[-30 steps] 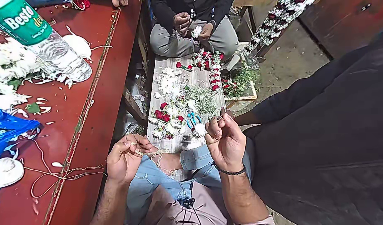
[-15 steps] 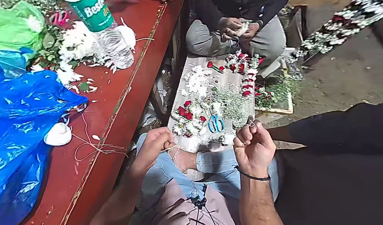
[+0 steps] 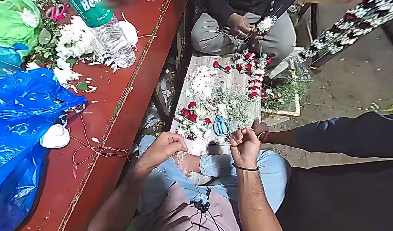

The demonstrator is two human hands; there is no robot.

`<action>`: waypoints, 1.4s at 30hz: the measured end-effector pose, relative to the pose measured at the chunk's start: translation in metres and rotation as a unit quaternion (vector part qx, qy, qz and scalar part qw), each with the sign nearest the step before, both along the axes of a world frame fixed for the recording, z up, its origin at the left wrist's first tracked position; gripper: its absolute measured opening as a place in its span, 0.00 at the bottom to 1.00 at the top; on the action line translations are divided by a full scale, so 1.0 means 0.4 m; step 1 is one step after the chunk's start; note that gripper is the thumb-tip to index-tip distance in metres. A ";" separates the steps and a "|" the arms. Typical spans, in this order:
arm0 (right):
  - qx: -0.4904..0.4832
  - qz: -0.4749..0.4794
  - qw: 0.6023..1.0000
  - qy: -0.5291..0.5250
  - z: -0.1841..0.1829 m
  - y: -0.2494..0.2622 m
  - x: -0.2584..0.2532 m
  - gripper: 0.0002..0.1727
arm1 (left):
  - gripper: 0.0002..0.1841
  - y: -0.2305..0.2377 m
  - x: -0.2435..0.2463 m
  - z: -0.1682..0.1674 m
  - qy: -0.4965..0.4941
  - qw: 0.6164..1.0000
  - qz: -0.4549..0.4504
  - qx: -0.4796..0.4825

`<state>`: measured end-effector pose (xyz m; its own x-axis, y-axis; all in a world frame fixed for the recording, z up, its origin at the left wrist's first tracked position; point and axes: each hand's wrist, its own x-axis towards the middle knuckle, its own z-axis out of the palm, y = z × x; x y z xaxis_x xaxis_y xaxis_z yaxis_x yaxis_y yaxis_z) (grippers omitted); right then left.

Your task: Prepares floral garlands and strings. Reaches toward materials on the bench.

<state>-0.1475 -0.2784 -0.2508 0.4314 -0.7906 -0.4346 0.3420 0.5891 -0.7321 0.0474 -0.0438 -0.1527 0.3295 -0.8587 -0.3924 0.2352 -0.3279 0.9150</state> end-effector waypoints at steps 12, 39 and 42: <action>0.007 -0.015 1.000 -0.003 -0.004 -0.012 -0.016 0.23 | 0.22 -0.002 0.009 0.005 0.115 0.992 0.030 0.043; 0.008 -0.008 0.999 -0.032 -0.010 -0.008 -0.023 0.25 | 0.09 0.018 -0.002 -0.046 -0.138 0.985 -0.057 0.088; 0.007 -0.009 1.000 -0.025 -0.009 -0.008 -0.027 0.25 | 0.09 0.017 -0.006 -0.049 -0.116 0.988 -0.059 0.083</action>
<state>-0.1581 -0.2815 -0.2545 0.4385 -0.7925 -0.4239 0.3881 0.5924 -0.7060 0.0449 -0.0370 -0.1725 0.3279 -0.8271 -0.4566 -0.0229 -0.4901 0.8714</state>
